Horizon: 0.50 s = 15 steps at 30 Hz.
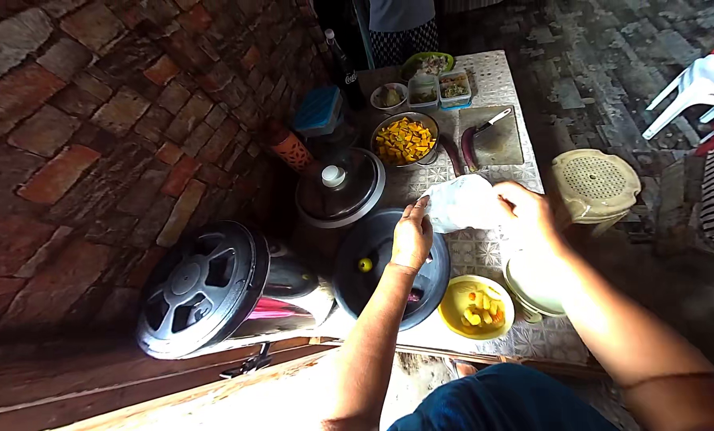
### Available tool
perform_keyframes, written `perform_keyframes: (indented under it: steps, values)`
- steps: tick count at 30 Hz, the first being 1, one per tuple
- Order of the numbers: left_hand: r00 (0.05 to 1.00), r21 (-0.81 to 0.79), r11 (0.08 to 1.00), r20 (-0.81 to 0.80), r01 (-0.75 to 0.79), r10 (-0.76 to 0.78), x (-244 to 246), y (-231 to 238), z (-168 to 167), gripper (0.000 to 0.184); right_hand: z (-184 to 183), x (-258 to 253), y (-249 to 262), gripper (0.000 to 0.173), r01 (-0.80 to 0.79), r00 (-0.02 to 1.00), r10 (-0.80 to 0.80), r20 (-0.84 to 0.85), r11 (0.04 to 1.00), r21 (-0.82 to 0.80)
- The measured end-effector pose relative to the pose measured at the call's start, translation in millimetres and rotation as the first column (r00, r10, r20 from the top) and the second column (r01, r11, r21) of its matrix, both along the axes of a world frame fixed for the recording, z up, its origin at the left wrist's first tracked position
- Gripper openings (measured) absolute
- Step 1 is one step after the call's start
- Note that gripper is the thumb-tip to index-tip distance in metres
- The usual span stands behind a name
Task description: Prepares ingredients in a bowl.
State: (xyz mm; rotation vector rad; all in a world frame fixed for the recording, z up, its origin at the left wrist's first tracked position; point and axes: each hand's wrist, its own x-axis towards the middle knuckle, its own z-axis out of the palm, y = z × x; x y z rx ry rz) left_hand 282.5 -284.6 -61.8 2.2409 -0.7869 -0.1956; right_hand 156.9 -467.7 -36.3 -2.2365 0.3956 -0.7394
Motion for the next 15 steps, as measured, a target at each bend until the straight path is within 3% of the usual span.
perform_keyframes:
  steps: [3, 5, 7, 9, 11, 15]
  values:
    - [0.999, 0.018, 1.000, -0.025, -0.023, 0.024, -4.2, -0.4, -3.6, 0.047, -25.0, 50.8, 10.1, 0.014, 0.033, 0.983, -0.050, -0.177, 0.994, -0.101]
    - [0.999, 0.012, 0.999, -0.007, -0.044, 0.044, -7.5, -1.9, -6.3, 0.050, -48.2, 76.7, 21.4, 0.015, -0.081, 0.910, 0.000, -0.415, 0.981, -0.178]
    - [0.999, 0.004, 0.999, 0.008, -0.052, 0.052, -10.0, -2.9, -6.7, 0.052, -66.1, 91.1, 31.2, 0.020, -0.265, 0.725, 0.130, -0.676, 0.959, -0.100]
    - [0.998, -0.021, 0.998, -0.008, -0.066, 0.065, -10.5, -2.9, -7.0, 0.050, -66.0, 96.5, 39.5, 0.026, -0.350, 0.542, 0.192, -0.818, 0.936, -0.013]
    - [0.986, -0.085, 0.989, -0.121, -0.122, 0.111, -8.2, -4.3, -2.6, 0.046, -44.2, 88.1, 47.7, 0.022, -0.341, 0.587, 0.171, -0.791, 0.939, -0.050]
    - [0.915, -0.260, 0.935, -0.381, -0.240, 0.130, -3.0, -9.6, 7.7, 0.029, -13.8, 44.4, 42.2, 0.031, -0.257, 0.920, 0.147, -0.363, 0.927, -0.275]
